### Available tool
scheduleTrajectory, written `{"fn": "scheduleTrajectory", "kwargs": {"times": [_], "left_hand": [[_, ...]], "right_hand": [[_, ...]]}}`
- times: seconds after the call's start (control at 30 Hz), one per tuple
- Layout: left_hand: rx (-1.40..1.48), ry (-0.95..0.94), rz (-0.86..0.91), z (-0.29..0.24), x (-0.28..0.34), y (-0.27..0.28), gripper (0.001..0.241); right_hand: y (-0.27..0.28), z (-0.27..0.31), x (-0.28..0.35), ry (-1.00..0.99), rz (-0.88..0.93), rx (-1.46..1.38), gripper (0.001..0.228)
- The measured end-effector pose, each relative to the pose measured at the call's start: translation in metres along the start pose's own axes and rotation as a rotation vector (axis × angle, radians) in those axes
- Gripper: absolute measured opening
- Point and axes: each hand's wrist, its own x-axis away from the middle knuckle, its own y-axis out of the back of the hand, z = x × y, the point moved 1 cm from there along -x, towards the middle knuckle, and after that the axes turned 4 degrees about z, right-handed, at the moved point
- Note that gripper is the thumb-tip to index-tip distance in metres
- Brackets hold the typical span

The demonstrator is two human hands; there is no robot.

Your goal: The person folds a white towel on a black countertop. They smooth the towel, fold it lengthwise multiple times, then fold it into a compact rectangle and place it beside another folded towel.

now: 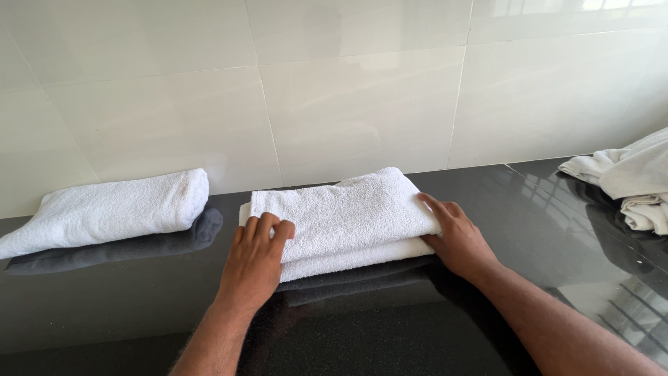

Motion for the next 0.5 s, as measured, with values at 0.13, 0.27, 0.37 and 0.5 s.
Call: {"fn": "scheduleTrajectory", "kwargs": {"times": [0.13, 0.27, 0.37, 0.5], "left_hand": [[0.084, 0.099, 0.045, 0.011, 0.013, 0.003, 0.045], [0.161, 0.061, -0.035, 0.017, 0.019, -0.001, 0.043], [0.114, 0.059, -0.016, 0.018, 0.020, -0.004, 0.043], [0.144, 0.091, 0.135, 0.019, 0.015, 0.002, 0.050]], "right_hand": [[0.002, -0.007, -0.003, 0.206, 0.079, 0.088, 0.083], [0.002, -0.008, -0.006, 0.368, 0.010, 0.112, 0.086], [0.002, -0.001, -0.005, 0.305, 0.014, 0.158, 0.085], [0.010, 0.007, 0.001, 0.165, 0.090, 0.183, 0.082]]}}
